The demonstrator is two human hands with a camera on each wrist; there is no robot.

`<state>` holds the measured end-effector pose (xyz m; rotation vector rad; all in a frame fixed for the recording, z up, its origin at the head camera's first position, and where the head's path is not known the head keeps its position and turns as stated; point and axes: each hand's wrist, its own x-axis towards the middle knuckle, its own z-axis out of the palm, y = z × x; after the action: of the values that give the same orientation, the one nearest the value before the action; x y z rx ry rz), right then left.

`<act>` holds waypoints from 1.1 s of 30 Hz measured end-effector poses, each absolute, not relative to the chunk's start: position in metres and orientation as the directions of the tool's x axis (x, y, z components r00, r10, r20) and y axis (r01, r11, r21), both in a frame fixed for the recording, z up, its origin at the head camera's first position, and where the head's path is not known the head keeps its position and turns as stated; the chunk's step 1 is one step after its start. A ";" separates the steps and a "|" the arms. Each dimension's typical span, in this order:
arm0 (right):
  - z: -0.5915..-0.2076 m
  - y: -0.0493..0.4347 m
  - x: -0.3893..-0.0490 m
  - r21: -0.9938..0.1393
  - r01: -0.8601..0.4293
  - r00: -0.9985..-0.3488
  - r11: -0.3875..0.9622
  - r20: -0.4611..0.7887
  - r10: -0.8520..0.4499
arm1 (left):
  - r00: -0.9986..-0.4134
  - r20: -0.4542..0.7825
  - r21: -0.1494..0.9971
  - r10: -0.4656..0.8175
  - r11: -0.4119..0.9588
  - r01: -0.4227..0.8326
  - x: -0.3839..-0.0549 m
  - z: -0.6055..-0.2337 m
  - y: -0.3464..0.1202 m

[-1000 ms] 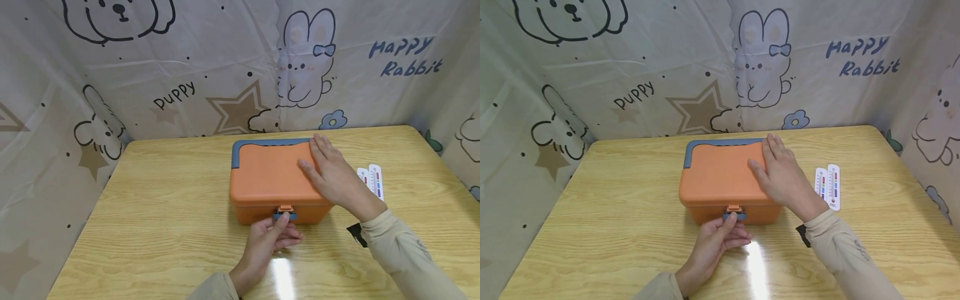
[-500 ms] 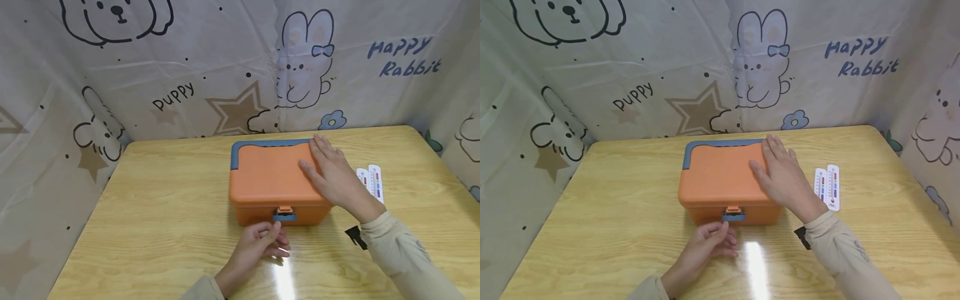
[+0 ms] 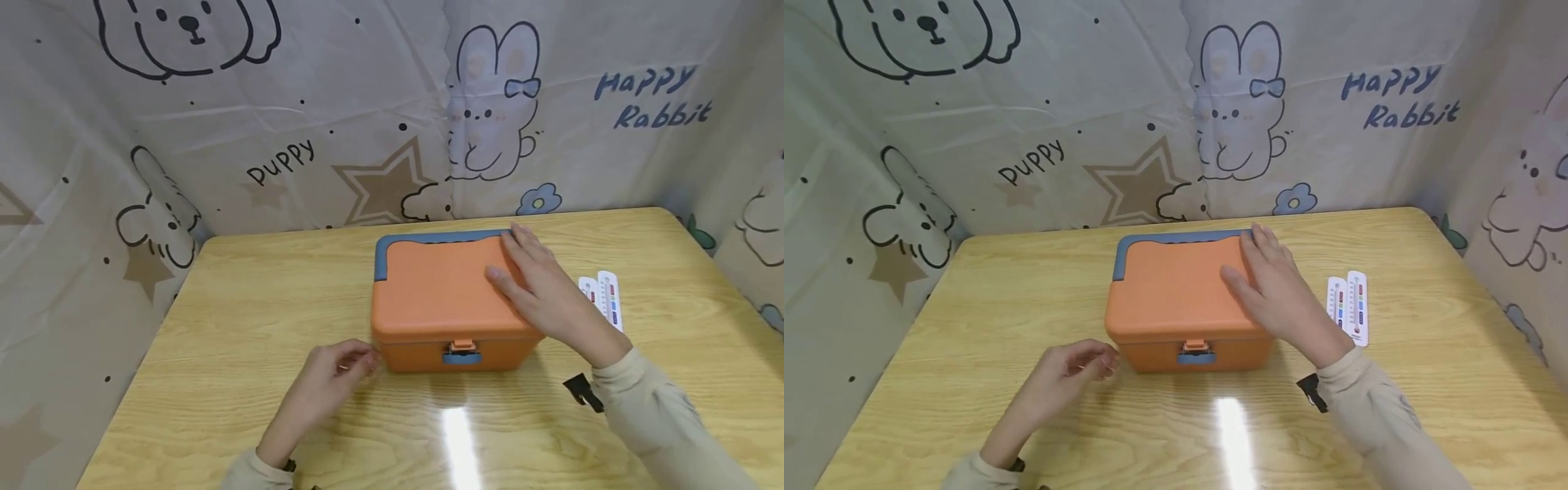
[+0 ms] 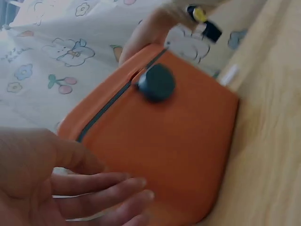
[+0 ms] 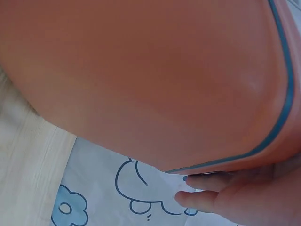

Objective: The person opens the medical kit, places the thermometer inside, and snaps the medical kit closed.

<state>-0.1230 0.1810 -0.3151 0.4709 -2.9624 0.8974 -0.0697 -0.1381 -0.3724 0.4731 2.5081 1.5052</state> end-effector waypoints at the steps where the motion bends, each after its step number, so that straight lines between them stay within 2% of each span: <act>1: -0.316 0.182 -0.121 -0.557 -0.287 -0.955 0.779 0.101 -0.279 | -0.945 0.040 0.878 0.326 0.439 0.189 -0.071 -0.370 -0.140; 4: -0.319 0.186 -0.114 -0.612 -0.300 -0.952 0.732 0.146 -0.268 | -0.960 0.166 0.891 0.225 0.382 0.244 -0.072 -0.368 -0.139; 9: -0.336 0.193 -0.098 -0.687 -0.348 -0.936 0.638 0.285 -0.204 | -0.919 0.347 0.897 0.189 0.220 0.384 -0.071 -0.373 -0.130; 13: -0.356 0.197 -0.083 -0.693 -0.388 -0.912 0.608 0.382 -0.146 | -0.904 0.370 0.899 0.213 0.163 0.406 -0.071 -0.378 -0.123; 16: -0.367 0.200 -0.073 -0.715 -0.401 -0.906 0.573 0.401 -0.134 | -0.894 0.379 0.894 0.239 0.156 0.420 -0.069 -0.384 -0.119; 23: -0.385 0.203 -0.055 -0.790 -0.467 -0.880 0.398 0.460 -0.120 | -0.861 0.424 0.860 0.279 0.173 0.480 -0.062 -0.393 -0.107; 28: -0.395 0.200 -0.049 -0.785 -0.543 -0.837 0.298 0.536 -0.113 | -0.859 0.430 0.869 0.278 0.132 0.478 -0.057 -0.396 -0.102; 33: -0.398 0.199 -0.047 -0.763 -0.579 -0.812 0.287 0.571 -0.119 | -0.852 0.454 0.859 0.262 0.125 0.496 -0.053 -0.397 -0.100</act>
<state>-0.0470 0.1995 -0.3980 0.6264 -2.1566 1.5392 -0.0528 -0.0995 -0.3967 0.8538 2.4909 2.0449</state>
